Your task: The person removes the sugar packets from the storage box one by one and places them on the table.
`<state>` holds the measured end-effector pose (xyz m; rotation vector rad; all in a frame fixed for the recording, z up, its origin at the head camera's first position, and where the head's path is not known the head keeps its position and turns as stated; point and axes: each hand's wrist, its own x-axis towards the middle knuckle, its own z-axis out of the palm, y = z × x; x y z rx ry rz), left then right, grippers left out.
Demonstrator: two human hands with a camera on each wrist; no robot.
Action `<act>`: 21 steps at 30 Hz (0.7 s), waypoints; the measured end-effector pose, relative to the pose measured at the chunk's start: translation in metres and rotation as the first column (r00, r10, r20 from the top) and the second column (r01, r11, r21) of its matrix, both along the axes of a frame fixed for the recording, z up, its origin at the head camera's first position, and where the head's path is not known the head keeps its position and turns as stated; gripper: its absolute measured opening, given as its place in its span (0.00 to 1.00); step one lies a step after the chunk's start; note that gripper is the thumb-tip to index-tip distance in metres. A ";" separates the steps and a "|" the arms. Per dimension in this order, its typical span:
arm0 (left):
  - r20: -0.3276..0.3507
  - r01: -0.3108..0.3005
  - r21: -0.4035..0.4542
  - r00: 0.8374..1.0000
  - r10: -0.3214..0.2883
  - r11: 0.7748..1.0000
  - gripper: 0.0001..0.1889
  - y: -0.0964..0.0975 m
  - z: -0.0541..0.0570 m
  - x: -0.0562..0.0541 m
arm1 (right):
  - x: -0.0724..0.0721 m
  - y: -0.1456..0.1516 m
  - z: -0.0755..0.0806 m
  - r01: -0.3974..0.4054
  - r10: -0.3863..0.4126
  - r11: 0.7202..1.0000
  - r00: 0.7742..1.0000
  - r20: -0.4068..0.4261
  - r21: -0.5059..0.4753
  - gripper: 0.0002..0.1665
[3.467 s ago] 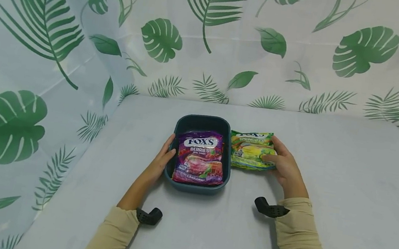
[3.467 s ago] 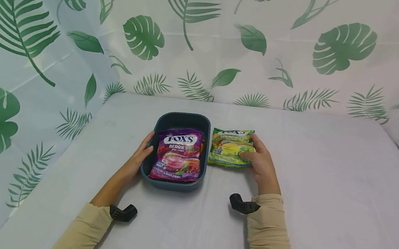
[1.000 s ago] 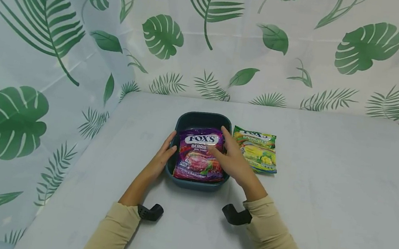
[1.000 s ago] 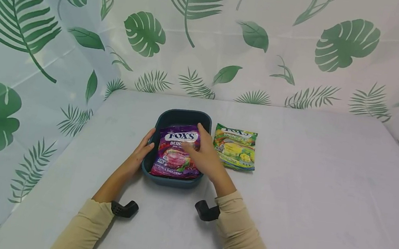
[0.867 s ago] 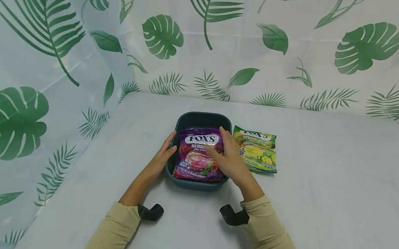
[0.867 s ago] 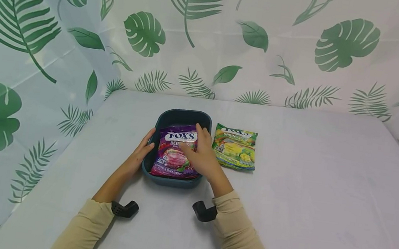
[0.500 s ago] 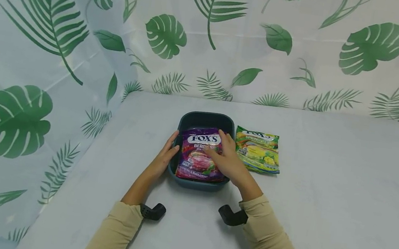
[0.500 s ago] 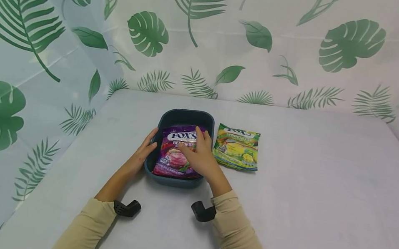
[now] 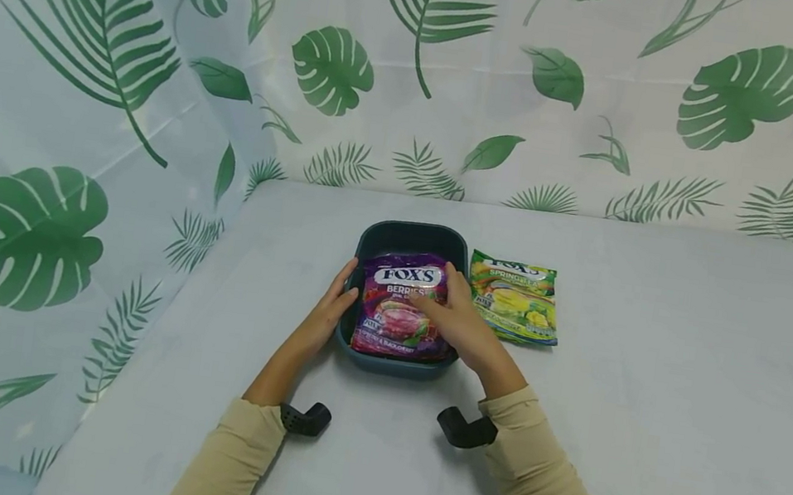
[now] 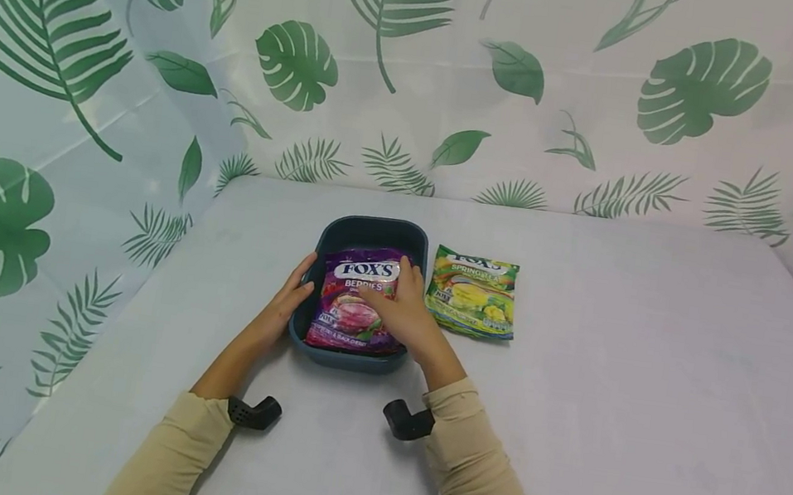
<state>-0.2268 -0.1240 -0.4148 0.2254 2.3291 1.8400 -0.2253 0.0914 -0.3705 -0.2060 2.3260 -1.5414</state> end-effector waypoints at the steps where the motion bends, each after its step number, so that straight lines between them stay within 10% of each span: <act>1: 0.000 0.000 0.001 1.000 0.000 1.000 0.28 0.000 0.000 0.000 | 0.000 0.000 0.000 0.002 -0.002 1.000 1.000 0.005 -0.008 0.50; 21: -0.014 0.005 0.004 1.000 -0.005 1.000 0.28 0.000 -0.001 0.000 | -0.002 0.006 -0.004 -0.051 0.069 0.977 0.995 0.078 -0.208 0.41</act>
